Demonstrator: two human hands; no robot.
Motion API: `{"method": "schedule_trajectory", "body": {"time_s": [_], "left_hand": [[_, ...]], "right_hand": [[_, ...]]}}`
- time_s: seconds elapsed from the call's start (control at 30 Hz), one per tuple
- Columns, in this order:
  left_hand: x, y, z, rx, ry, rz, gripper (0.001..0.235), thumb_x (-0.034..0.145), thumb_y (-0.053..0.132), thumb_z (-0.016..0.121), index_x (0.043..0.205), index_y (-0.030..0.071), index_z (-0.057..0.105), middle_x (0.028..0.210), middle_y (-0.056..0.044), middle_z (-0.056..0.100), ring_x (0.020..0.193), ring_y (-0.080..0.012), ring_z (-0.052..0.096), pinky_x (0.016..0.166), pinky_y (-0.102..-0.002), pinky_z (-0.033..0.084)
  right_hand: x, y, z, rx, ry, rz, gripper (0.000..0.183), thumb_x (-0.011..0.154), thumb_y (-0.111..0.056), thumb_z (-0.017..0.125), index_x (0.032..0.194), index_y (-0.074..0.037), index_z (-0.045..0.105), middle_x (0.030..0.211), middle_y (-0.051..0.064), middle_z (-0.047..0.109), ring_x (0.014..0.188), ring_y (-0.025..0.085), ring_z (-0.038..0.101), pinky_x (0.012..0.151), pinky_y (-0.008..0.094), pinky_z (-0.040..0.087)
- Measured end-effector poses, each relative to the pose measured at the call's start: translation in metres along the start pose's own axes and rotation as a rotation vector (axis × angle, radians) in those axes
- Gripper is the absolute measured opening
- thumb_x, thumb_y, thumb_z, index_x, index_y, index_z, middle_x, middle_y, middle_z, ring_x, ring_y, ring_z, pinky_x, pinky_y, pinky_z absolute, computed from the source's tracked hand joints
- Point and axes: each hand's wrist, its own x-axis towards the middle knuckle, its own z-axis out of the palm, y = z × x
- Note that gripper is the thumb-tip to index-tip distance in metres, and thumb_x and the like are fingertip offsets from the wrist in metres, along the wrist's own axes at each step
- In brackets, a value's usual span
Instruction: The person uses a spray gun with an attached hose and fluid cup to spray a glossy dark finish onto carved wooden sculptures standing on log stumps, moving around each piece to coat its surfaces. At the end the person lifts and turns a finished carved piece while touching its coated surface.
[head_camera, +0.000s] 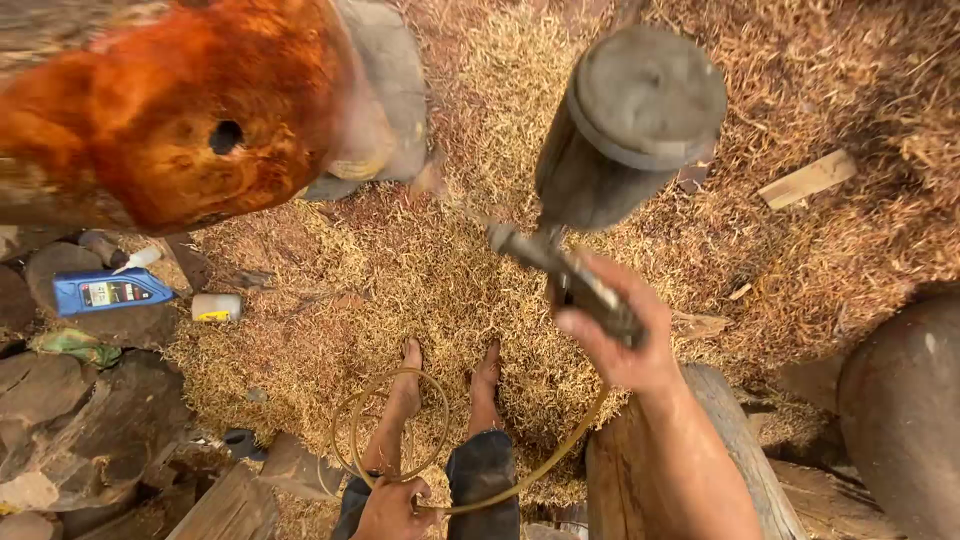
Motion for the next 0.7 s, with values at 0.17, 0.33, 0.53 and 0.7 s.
{"method": "schedule_trajectory", "body": {"time_s": [0.17, 0.33, 0.53, 0.7], "left_hand": [[-0.008, 0.016, -0.016, 0.002, -0.055, -0.085, 0.048, 0.075, 0.055, 0.082, 0.096, 0.013, 0.071, 0.067, -0.006, 0.071, 0.082, -0.0248, 0.073, 0.094, -0.038, 0.045], [-0.005, 0.012, -0.009, -0.033, -0.074, -0.078, 0.05, 0.078, 0.058, 0.082, 0.096, 0.012, 0.072, 0.068, -0.006, 0.071, 0.08, -0.0202, 0.074, 0.1, -0.04, 0.042], [-0.006, 0.029, -0.013, -0.135, -0.09, -0.078, 0.044, 0.083, 0.055, 0.08, 0.096, 0.015, 0.071, 0.077, 0.0, 0.076, 0.082, -0.0167, 0.075, 0.11, -0.043, 0.034], [-0.019, 0.056, -0.04, -0.142, -0.058, -0.072, 0.039, 0.08, 0.05, 0.082, 0.09, 0.015, 0.071, 0.075, 0.0, 0.075, 0.079, -0.0155, 0.075, 0.105, -0.039, 0.041]], "right_hand": [[0.012, -0.072, 0.009, 0.164, -0.243, -0.131, 0.056, 0.097, -0.016, 0.078, 0.147, -0.01, 0.054, 0.109, 0.015, 0.074, 0.089, 0.022, 0.076, 0.073, 0.034, 0.064], [0.031, -0.069, -0.004, 0.095, -0.261, -0.148, 0.051, 0.099, -0.017, 0.077, 0.145, -0.01, 0.056, 0.108, 0.014, 0.076, 0.084, 0.019, 0.077, 0.07, 0.033, 0.067], [0.112, -0.078, -0.024, -0.103, 0.031, -0.202, 0.054, 0.104, -0.011, 0.071, 0.153, -0.01, 0.049, 0.123, 0.018, 0.066, 0.087, 0.021, 0.072, 0.066, 0.035, 0.068], [0.152, -0.093, -0.016, 0.018, 0.032, -0.119, 0.058, 0.107, -0.011, 0.073, 0.159, -0.014, 0.045, 0.117, 0.015, 0.071, 0.089, 0.018, 0.071, 0.07, 0.033, 0.065]]}}
